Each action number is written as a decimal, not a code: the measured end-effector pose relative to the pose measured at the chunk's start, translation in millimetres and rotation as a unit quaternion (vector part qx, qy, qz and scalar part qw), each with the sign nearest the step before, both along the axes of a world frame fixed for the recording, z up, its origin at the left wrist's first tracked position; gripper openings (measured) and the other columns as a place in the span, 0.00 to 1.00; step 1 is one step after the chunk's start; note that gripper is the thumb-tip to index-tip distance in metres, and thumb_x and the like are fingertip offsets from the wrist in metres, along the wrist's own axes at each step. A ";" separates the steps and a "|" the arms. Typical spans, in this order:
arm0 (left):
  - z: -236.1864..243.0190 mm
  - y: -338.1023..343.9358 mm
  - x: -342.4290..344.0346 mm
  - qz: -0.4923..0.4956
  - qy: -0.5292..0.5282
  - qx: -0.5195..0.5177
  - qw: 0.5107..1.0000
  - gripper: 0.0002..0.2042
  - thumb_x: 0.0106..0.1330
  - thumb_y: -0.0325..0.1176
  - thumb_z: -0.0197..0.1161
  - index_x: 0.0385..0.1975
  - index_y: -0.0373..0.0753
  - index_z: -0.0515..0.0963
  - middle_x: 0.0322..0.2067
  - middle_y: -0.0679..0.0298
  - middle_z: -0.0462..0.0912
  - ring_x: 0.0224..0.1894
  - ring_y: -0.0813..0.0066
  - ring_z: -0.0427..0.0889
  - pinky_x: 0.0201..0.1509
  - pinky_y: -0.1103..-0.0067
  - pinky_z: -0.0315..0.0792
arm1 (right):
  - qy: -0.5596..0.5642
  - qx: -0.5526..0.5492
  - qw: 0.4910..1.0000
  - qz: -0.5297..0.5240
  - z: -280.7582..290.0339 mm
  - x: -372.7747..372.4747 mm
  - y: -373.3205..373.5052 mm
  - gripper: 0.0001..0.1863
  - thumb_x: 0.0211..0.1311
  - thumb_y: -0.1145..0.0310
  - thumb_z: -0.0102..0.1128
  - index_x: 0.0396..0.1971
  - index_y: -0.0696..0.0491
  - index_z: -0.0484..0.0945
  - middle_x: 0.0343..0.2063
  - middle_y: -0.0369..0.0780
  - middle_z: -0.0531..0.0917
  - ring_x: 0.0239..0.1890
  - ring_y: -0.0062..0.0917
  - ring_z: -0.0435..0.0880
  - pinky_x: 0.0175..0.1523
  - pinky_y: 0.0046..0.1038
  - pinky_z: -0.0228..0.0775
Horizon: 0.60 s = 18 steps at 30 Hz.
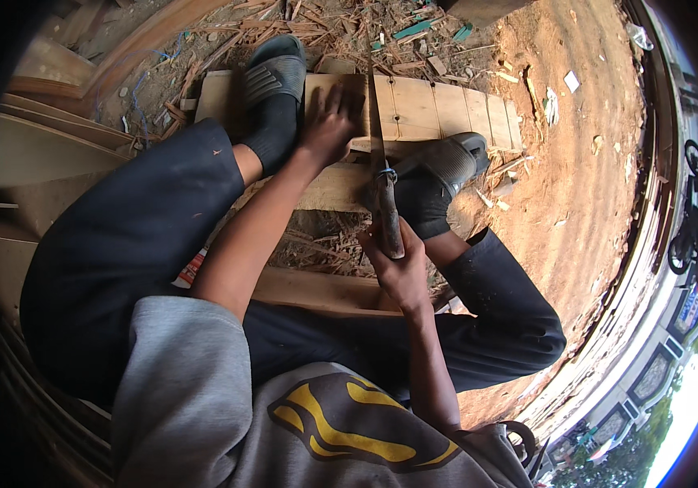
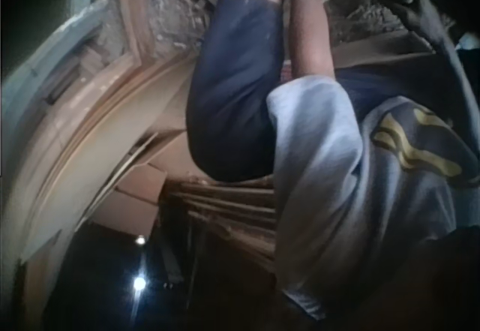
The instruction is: The person sits on the ground and uses a hand saw to cut a wooden plank resting on a support. The person holds the plank with the left hand and saws with the right hand, producing sawdust as the cut progresses.
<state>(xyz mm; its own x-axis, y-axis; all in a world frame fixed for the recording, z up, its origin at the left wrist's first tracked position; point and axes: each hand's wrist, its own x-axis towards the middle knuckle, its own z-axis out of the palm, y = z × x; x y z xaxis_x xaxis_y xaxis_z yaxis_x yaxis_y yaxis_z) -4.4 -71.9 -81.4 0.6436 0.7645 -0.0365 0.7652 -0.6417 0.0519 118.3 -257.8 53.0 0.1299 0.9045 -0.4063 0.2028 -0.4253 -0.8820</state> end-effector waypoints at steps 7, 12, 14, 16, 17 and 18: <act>-3.4 -1.6 -2.0 -0.009 0.012 0.020 1.000 0.14 0.45 0.35 0.64 0.31 0.34 0.82 0.59 0.45 0.65 0.67 0.47 0.53 0.67 0.47 0.43 | 0.024 -0.032 0.993 -0.110 -7.2 -9.6 3.0 0.12 0.64 0.65 0.55 0.26 0.58 0.72 0.15 0.29 0.66 0.20 0.10 0.61 0.23 0.18 0.54; 2.3 -0.3 -1.1 -0.015 0.042 0.011 0.999 0.16 0.46 0.34 0.62 0.34 0.34 0.82 0.58 0.43 0.65 0.67 0.45 0.54 0.66 0.46 0.43 | -0.014 -0.035 0.990 -0.136 -0.3 -6.9 22.4 0.15 0.64 0.64 0.56 0.21 0.57 0.71 0.14 0.29 0.64 0.19 0.11 0.59 0.23 0.19 0.53; -4.5 0.9 -0.7 -0.016 0.036 0.031 0.999 0.15 0.46 0.34 0.62 0.34 0.34 0.82 0.58 0.43 0.65 0.66 0.44 0.54 0.66 0.45 0.44 | -0.015 -0.032 0.990 -0.139 -4.7 -3.3 26.8 0.15 0.64 0.64 0.56 0.21 0.57 0.70 0.14 0.29 0.64 0.20 0.11 0.59 0.23 0.20 0.53; -10.3 -0.5 -2.0 -0.003 -0.030 0.050 0.998 0.15 0.45 0.33 0.62 0.32 0.30 0.82 0.57 0.44 0.66 0.67 0.48 0.53 0.67 0.49 0.44 | -0.035 -0.009 0.991 -0.129 -11.6 -3.2 28.5 0.15 0.63 0.64 0.56 0.21 0.58 0.70 0.15 0.29 0.65 0.20 0.11 0.59 0.23 0.20 0.53; -12.7 -1.5 -1.5 0.003 -0.063 0.060 0.996 0.15 0.44 0.32 0.62 0.31 0.29 0.81 0.57 0.44 0.67 0.67 0.50 0.52 0.68 0.51 0.44 | -0.046 0.002 0.991 -0.124 -14.9 -3.7 27.5 0.15 0.63 0.64 0.56 0.21 0.58 0.70 0.15 0.29 0.65 0.20 0.11 0.60 0.23 0.20 0.53; -15.1 -4.4 -0.4 0.004 -0.054 0.054 0.997 0.15 0.44 0.31 0.62 0.31 0.29 0.81 0.57 0.44 0.66 0.67 0.49 0.52 0.68 0.50 0.43 | -0.011 -0.008 0.991 -0.135 -19.6 -5.2 21.1 0.14 0.63 0.65 0.56 0.22 0.58 0.71 0.16 0.29 0.66 0.21 0.10 0.61 0.24 0.20 0.55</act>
